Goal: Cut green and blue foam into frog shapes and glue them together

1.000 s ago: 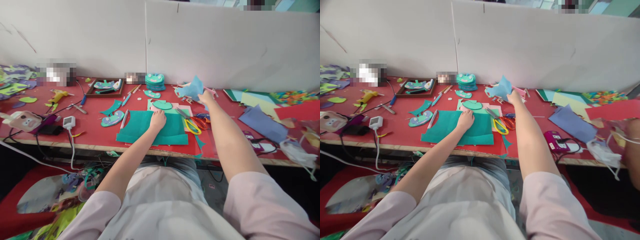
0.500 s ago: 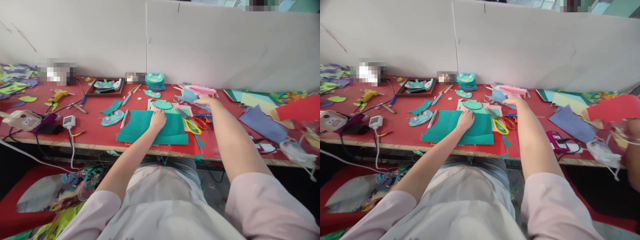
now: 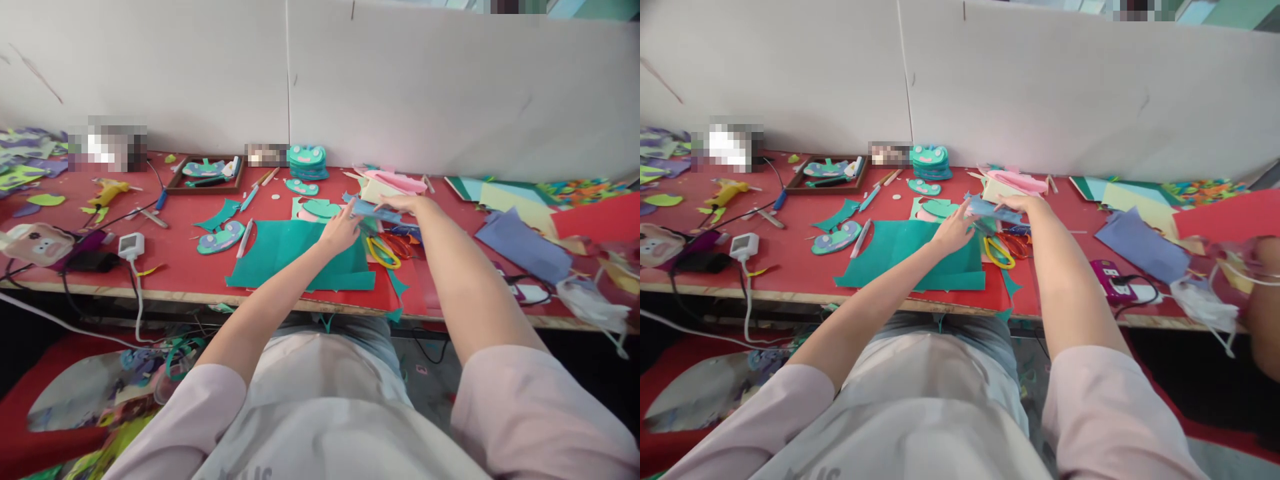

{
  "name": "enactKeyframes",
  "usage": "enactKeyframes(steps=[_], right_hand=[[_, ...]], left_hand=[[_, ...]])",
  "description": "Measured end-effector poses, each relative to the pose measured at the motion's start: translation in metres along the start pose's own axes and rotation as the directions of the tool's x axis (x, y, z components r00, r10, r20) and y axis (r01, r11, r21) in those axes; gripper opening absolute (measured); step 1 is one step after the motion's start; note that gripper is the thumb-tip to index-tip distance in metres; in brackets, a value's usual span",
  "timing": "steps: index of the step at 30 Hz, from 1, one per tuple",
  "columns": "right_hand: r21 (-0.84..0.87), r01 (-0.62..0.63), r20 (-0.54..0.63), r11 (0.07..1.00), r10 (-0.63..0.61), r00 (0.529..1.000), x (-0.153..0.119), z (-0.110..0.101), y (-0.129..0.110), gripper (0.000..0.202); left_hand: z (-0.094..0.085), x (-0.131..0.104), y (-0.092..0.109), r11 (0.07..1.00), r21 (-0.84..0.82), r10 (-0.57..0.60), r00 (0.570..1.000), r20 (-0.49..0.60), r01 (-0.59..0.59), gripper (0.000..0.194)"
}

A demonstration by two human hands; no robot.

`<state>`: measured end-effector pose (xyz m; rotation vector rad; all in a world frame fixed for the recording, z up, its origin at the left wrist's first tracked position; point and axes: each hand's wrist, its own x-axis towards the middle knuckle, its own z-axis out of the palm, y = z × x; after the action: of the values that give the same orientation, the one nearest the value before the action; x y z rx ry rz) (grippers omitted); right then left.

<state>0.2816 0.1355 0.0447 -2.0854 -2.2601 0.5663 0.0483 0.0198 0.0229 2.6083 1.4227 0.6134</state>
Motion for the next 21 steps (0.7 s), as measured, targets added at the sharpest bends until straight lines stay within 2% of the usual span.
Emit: enactKeyframes(steps=[3, 4, 6, 8, 10, 11, 13, 15, 18, 21], right_hand=[[-0.021, -0.011, 0.193, 1.0, 0.015, 0.981, 0.001, -0.001, -0.002, 0.033], [-0.047, -0.004, 0.206, 0.999, 0.014, 0.978, 0.0, 0.0, -0.003, 0.03], [-0.115, 0.015, 0.127, 0.993, 0.0, 0.992, -0.004, 0.002, -0.007, 0.03], [-0.188, 0.023, -0.058, 0.982, -0.034, 0.998, -0.01, 0.006, -0.013, 0.033], [-0.255, 0.055, -0.224, 0.965, -0.114, 0.968, -0.017, 0.01, -0.019, 0.034], [-0.278, 0.075, -0.263, 0.958, -0.151, 0.953, -0.02, 0.013, -0.021, 0.035], [-0.311, 0.101, -0.271, 0.945, -0.19, 0.944, -0.021, 0.018, -0.024, 0.035], [-0.321, 0.088, -0.244, 0.943, -0.172, 0.954, -0.019, 0.023, -0.024, 0.036], [-0.316, 0.023, -0.222, 0.948, -0.098, 0.97, -0.012, 0.031, -0.019, 0.041], [-0.337, 0.017, -0.214, 0.941, -0.094, 0.972, -0.009, 0.035, -0.017, 0.044]], left_hand=[[0.001, 0.023, 0.008, 1.0, 0.015, 0.006, 0.996, 0.085, -0.007, 0.036], [0.002, 0.029, 0.01, 1.0, 0.022, -0.01, 0.994, 0.11, 0.008, 0.036], [0.003, 0.038, 0.01, 0.999, 0.03, 0.005, 0.983, 0.184, -0.011, 0.035], [0.006, 0.041, 0.01, 0.998, 0.039, 0.046, 0.975, 0.219, -0.056, 0.035], [0.008, 0.041, 0.011, 0.993, 0.052, 0.094, 0.973, 0.211, -0.107, 0.035], [0.009, 0.04, 0.01, 0.99, 0.051, 0.117, 0.972, 0.205, -0.13, 0.035], [0.011, 0.04, 0.01, 0.986, 0.026, 0.157, 0.963, 0.221, -0.166, 0.036], [0.012, 0.04, 0.009, 0.985, -0.021, 0.171, 0.946, 0.274, -0.172, 0.037], [0.013, 0.04, 0.008, 0.989, -0.067, 0.144, 0.926, 0.35, -0.129, 0.038], [0.013, 0.04, 0.008, 0.994, -0.067, 0.11, 0.923, 0.368, -0.092, 0.04]])
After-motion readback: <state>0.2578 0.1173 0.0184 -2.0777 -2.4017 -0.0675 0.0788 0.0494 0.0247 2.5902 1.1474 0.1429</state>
